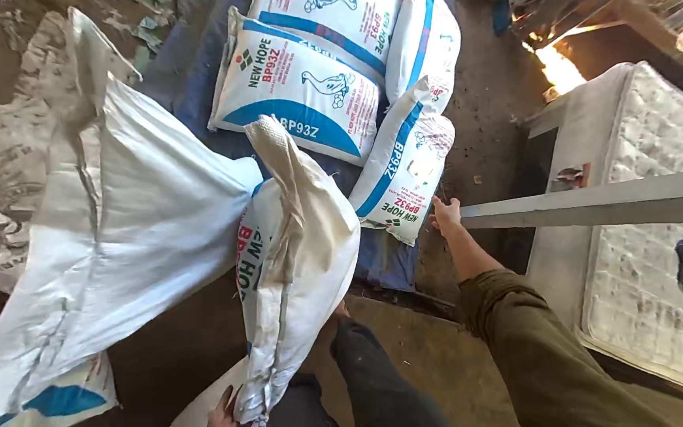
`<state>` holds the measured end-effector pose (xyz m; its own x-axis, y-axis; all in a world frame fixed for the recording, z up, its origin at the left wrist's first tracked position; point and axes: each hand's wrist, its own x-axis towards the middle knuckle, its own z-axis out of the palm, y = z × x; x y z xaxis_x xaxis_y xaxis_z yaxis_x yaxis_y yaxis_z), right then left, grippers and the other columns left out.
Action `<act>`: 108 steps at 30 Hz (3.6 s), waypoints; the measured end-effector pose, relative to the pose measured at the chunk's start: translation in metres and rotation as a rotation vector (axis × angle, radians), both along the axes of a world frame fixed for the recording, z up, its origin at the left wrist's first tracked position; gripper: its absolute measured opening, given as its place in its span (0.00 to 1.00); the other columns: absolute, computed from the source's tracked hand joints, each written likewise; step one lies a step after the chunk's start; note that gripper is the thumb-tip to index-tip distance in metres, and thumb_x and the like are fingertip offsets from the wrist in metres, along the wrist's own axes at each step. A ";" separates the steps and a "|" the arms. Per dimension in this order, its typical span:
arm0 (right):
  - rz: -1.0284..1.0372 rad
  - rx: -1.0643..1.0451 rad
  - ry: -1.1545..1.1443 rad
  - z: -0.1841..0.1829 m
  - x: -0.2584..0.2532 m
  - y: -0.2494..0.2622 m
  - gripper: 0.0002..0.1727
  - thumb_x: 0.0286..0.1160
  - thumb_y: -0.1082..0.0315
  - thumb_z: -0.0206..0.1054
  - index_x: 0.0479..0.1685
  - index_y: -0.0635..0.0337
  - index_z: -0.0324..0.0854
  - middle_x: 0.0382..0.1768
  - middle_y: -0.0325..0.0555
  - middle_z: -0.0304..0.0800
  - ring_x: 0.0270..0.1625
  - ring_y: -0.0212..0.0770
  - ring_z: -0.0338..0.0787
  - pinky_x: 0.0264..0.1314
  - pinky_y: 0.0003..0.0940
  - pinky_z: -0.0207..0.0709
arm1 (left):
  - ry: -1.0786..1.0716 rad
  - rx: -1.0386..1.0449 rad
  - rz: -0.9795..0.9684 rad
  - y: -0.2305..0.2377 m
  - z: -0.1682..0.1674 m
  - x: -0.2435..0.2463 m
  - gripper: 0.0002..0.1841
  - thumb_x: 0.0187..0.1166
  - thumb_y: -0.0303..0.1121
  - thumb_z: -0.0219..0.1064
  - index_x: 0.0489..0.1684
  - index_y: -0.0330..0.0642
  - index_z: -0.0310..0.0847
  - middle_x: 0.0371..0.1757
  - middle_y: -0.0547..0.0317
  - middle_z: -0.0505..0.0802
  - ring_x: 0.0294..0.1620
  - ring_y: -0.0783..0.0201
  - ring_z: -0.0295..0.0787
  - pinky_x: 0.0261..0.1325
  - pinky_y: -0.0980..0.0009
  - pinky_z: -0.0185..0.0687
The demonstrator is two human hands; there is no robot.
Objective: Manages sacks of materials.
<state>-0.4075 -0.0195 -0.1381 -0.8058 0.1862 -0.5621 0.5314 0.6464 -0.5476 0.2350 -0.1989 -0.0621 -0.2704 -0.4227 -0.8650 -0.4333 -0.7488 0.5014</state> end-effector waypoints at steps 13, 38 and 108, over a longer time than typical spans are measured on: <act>0.567 -0.230 -0.089 0.050 0.283 0.063 0.29 0.86 0.68 0.58 0.83 0.71 0.60 0.64 0.60 0.84 0.55 0.40 0.90 0.57 0.37 0.87 | -0.017 -0.042 0.566 0.062 0.010 -0.024 0.20 0.92 0.32 0.52 0.78 0.32 0.65 0.60 0.47 0.89 0.55 0.58 0.91 0.60 0.60 0.89; 1.486 -0.653 0.335 0.074 0.463 -0.058 0.12 0.70 0.64 0.76 0.46 0.63 0.89 0.54 0.53 0.92 0.49 0.35 0.92 0.45 0.26 0.86 | 0.454 -0.245 0.726 0.073 -0.012 -0.038 0.09 0.90 0.33 0.57 0.58 0.48 0.82 0.46 0.65 0.92 0.44 0.71 0.90 0.54 0.68 0.89; 1.382 -0.616 -0.055 0.113 0.414 -0.129 0.05 0.87 0.72 0.57 0.50 0.61 0.76 0.33 0.37 0.88 0.31 0.26 0.88 0.37 0.22 0.85 | -0.211 -1.000 -0.070 0.059 0.004 -0.075 0.06 0.77 0.28 0.71 0.42 0.38 0.94 0.42 0.49 0.94 0.40 0.58 0.94 0.47 0.61 0.90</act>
